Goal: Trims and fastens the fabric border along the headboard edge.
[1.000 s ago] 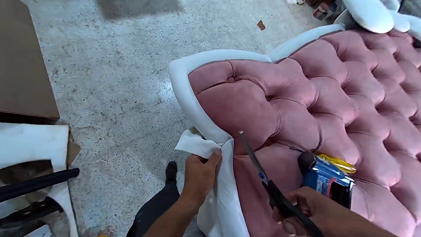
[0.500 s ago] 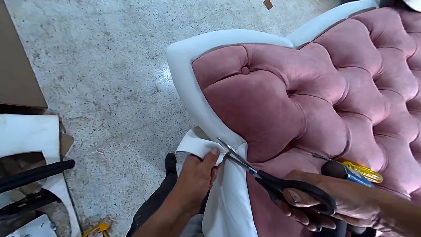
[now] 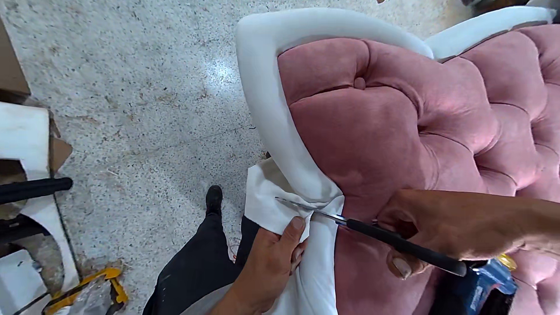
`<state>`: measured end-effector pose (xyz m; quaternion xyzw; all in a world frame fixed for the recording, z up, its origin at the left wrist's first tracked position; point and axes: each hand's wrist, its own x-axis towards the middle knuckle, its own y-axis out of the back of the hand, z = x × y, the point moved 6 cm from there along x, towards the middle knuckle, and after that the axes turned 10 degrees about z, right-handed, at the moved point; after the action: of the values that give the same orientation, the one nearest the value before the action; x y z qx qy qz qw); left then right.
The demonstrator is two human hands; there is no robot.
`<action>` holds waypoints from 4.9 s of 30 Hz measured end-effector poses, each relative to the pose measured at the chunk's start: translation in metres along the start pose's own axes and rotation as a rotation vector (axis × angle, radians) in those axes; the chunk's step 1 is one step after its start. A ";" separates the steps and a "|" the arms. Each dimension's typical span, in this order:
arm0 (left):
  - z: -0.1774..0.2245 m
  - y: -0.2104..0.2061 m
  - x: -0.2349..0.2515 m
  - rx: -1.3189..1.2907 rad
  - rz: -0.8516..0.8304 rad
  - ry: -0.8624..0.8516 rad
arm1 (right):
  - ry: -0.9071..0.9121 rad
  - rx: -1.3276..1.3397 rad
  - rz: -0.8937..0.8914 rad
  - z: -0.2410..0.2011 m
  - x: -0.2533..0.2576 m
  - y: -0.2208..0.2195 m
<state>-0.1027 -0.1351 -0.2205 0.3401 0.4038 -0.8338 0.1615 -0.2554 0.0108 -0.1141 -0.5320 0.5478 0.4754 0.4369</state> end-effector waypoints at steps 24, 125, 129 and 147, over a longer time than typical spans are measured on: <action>-0.026 0.038 -0.021 -0.255 -0.531 0.200 | -0.089 -0.230 -0.139 -0.049 0.008 -0.007; 0.124 -0.108 0.031 1.521 -2.297 -1.929 | -0.349 1.511 2.573 -0.168 0.147 -0.143; 0.120 -0.114 0.029 1.465 -2.550 -1.940 | -0.345 1.472 2.661 -0.172 0.145 -0.138; 0.133 -0.114 0.037 1.676 -1.844 -1.768 | -0.266 1.883 2.431 -0.136 0.209 -0.129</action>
<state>-0.2489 -0.1685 -0.1233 -0.6224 -0.3279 -0.5512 -0.4487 -0.1342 -0.1559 -0.3045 0.7240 0.6863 0.0687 0.0095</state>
